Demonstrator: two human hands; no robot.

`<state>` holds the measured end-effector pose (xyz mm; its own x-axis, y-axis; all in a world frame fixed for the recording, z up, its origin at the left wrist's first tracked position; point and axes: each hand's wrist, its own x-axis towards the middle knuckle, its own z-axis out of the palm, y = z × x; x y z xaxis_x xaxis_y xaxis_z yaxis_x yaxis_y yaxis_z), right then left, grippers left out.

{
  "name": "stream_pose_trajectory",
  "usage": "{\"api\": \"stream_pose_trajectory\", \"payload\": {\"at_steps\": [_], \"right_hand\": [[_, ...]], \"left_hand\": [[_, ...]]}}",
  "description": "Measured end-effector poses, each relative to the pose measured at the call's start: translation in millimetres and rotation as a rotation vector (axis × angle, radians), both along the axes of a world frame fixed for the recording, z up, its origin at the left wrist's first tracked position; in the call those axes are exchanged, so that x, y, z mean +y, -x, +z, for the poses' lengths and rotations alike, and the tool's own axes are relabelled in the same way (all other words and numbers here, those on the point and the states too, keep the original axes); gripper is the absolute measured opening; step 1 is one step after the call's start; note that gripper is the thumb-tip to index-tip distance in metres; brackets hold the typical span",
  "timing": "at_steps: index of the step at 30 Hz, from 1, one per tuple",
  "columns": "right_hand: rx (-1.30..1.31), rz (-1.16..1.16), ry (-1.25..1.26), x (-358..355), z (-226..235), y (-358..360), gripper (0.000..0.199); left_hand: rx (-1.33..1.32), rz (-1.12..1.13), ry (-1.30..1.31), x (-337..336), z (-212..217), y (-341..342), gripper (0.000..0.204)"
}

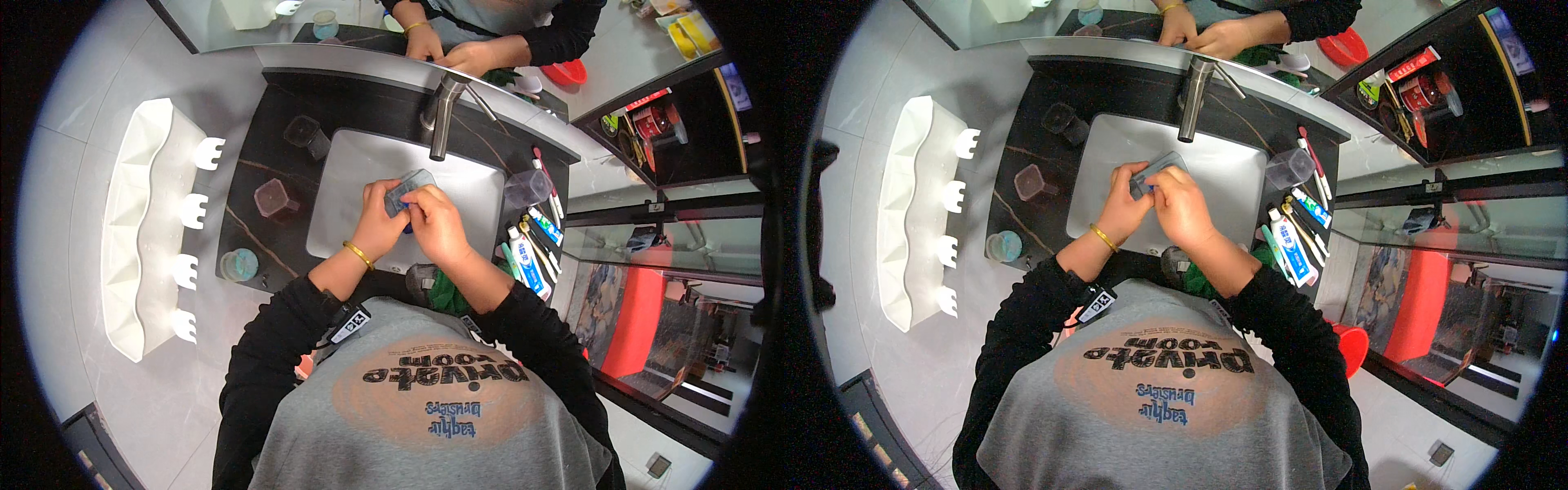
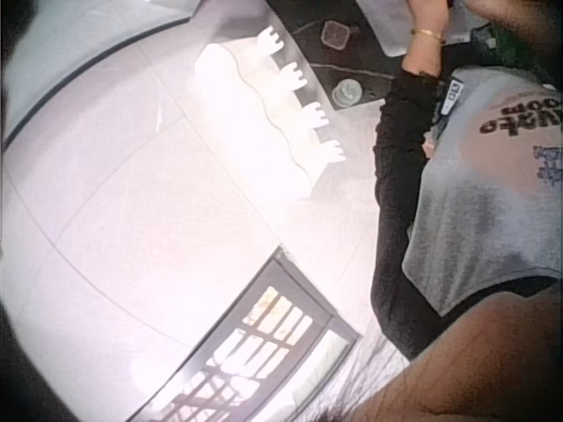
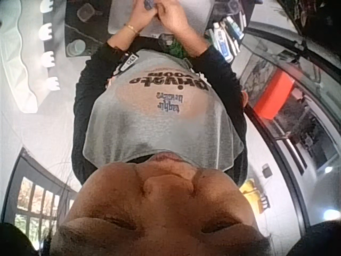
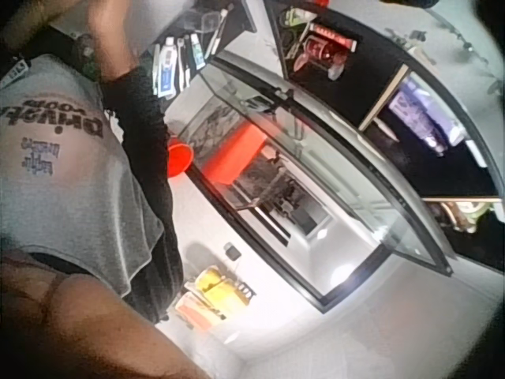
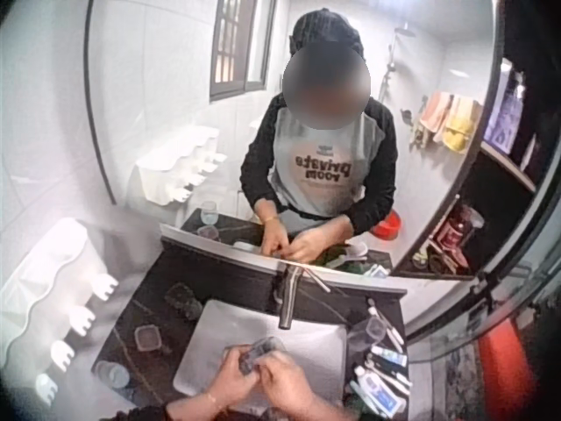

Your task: The person assembles a white plastic organizer by inserting small white plastic pieces into its slots, then carries it to a bathroom and mounts it on the wall. Afterwards, they wipe a small plastic container with a blue cloth at the sink.

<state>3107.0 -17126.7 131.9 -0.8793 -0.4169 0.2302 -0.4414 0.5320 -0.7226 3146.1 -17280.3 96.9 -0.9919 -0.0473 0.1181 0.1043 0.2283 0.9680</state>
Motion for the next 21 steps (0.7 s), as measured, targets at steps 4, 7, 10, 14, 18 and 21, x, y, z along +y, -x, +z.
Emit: {"api": "stream_pose_trajectory", "payload": {"at_steps": [4,7,10,14,18,21], "right_hand": [[0.046,-0.149,0.099,8,2,1,0.017],[0.070,-0.298,0.119,4,4,-1,0.016],[0.018,0.056,0.074,7,6,1,0.014],[0.011,-0.096,0.129,-4,10,2,0.015],[-0.042,-0.170,0.111,-5,15,-2,0.014],[-0.116,0.004,0.109,-6,17,-7,0.016]], "left_hand": [[-0.026,-0.010,0.011,-7,0,-2,0.050],[0.007,-0.051,0.009,30,0,3,0.051],[0.005,-0.020,0.042,13,3,-1,0.052],[0.054,-0.023,0.080,18,8,-2,0.054],[0.071,-0.040,0.028,16,13,-2,0.062],[0.049,0.018,-0.029,22,14,1,0.064]]}}
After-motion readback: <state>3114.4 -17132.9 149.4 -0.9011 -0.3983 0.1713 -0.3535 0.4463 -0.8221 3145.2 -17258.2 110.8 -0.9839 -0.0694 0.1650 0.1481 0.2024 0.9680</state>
